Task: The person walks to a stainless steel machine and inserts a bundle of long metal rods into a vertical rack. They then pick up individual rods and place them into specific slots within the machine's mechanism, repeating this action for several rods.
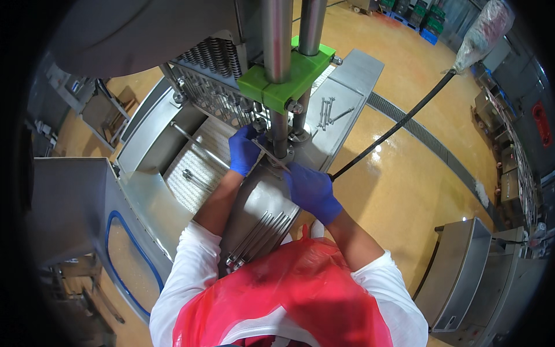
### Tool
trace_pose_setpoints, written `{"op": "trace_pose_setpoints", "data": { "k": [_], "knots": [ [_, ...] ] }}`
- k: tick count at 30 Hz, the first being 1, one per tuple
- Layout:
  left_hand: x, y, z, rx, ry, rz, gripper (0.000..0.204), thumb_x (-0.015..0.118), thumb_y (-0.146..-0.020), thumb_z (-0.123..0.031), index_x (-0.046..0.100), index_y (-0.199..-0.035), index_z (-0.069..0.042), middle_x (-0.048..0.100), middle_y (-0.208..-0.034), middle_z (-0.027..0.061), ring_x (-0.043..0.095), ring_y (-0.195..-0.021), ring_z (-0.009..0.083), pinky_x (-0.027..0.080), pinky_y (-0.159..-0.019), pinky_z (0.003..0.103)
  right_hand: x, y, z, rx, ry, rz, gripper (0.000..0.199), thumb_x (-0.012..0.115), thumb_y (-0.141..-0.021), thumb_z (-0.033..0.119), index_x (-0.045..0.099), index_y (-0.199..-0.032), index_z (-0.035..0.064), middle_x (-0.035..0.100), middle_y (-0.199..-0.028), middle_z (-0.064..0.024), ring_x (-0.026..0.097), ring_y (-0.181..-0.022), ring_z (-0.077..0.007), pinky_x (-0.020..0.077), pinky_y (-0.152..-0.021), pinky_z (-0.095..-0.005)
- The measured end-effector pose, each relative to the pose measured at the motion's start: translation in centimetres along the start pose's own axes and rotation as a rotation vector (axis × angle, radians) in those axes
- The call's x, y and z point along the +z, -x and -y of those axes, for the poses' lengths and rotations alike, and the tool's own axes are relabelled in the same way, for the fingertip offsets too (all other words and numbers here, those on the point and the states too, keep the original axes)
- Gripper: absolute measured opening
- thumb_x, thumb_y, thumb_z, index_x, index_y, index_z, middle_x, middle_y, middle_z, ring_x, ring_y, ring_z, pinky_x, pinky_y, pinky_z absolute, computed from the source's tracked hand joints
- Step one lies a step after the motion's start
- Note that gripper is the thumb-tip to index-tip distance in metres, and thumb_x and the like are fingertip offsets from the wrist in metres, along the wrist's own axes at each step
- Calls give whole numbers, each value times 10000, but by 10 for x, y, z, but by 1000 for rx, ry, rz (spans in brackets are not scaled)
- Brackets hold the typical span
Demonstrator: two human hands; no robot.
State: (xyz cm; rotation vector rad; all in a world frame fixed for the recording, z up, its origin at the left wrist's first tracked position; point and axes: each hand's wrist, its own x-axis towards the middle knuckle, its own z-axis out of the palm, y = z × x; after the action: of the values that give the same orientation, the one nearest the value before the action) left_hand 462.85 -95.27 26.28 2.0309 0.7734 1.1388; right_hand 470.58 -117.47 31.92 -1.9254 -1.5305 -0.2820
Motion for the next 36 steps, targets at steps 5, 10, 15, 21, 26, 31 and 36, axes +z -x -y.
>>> {"op": "trace_pose_setpoints", "data": {
  "k": [5, 10, 15, 21, 26, 31, 36],
  "knots": [
    [3, 1, -9, -145, -7, -32, 216, 817, -759, -144, 714, -899, -17, 726, -821, 136, 660, -667, 237, 512, -635, 358, 3, 45, -45, 139, 52, 32, 185, 682, -916, 174, 662, -1075, 83, 690, -772, -106, 692, -683, -333, 556, -602, -431],
    [-9, -14, -34, -153, 37, -83, 215, 828, -754, -162, 698, -834, -10, 707, -733, 122, 644, -611, 213, 499, -604, 357, -15, 41, -69, 40, 11, 129, 212, 683, -903, 146, 643, -1098, 73, 684, -895, -116, 688, -829, -296, 546, -730, -395],
    [-19, -27, -54, -170, -16, -48, 273, 853, -745, -221, 685, -811, -16, 688, -688, 123, 640, -589, 193, 515, -611, 348, -12, 26, -80, -180, -21, 257, 313, 695, -829, 124, 635, -1130, 66, 646, -1060, -117, 625, -1004, -322, 483, -875, -417],
    [-18, -28, -46, -201, -21, -24, 248, 809, -723, -200, 688, -847, -22, 701, -720, 124, 679, -652, 246, 537, -661, 372, 26, 3, -75, -278, -199, 272, 409, 659, -697, 94, 635, -1105, 84, 634, -1034, -111, 600, -1001, -341, 466, -867, -445],
    [-19, -26, -55, -200, 5, -18, 272, 788, -731, -184, 699, -926, -16, 731, -804, 156, 721, -741, 273, 555, -713, 381, 40, -3, -74, -181, -247, 303, 383, 659, -671, 120, 625, -1052, 94, 623, -969, -111, 590, -962, -351, 464, -848, -444],
    [-14, -20, -56, -165, 5, -83, 287, 772, -750, -166, 709, -987, -17, 744, -866, 168, 737, -798, 279, 559, -727, 380, 43, -1, -79, -168, -273, 298, 365, 660, -666, 139, 619, -1026, 92, 620, -958, -117, 588, -953, -352, 470, -840, -449],
    [-12, -27, -49, -166, -6, -80, 298, 769, -755, -151, 717, -1014, -13, 748, -865, 154, 724, -785, 244, 551, -718, 362, 43, 0, -82, -192, -268, 264, 396, 686, -678, 141, 649, -1071, 105, 631, -940, -143, 603, -916, -381, 487, -803, -474]
  ]
}}
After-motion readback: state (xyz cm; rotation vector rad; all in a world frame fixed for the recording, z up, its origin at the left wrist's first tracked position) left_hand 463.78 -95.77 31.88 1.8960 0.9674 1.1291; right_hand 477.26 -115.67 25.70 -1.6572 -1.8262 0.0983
